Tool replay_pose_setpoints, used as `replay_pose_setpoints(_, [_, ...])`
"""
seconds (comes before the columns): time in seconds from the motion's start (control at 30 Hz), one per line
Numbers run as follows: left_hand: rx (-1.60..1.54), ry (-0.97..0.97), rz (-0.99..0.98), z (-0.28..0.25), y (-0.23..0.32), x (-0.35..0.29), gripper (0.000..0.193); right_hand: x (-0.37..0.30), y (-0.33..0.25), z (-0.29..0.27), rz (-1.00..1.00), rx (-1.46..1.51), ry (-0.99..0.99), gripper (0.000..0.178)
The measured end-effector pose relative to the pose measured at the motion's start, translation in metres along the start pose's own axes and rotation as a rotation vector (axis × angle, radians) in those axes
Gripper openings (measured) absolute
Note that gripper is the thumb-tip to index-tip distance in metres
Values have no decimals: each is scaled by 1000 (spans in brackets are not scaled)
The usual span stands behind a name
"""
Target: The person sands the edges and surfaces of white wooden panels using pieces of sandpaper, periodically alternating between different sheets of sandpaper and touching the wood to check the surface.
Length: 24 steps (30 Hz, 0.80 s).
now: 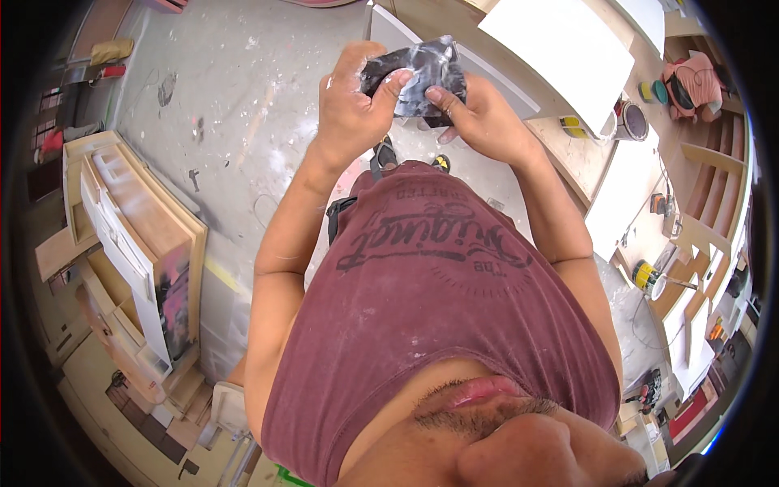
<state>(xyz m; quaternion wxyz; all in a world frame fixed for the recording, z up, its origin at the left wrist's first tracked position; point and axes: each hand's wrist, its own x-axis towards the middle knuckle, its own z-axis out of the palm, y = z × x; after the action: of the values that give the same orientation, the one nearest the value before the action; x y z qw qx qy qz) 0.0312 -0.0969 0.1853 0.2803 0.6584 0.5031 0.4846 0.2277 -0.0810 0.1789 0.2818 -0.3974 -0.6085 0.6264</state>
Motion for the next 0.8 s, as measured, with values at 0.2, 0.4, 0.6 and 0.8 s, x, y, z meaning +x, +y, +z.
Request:
replay_pose_setpoints(0.2, [256, 27, 95, -6, 12, 12, 28, 5, 6, -11, 128, 47, 9, 37])
replay_pose_setpoints(0.4, [-813, 336, -369, -11, -35, 10, 25, 15, 37, -39, -27, 435, 341, 41])
replay_pose_setpoints(0.6, [-1047, 250, -619, 43, -26, -6, 31, 23, 46, 5, -94, 989, 56, 43])
replay_pose_setpoints(0.8, [-872, 319, -599, 45, -37, -6, 29, 18, 49, 15, -30, 842, 349, 57])
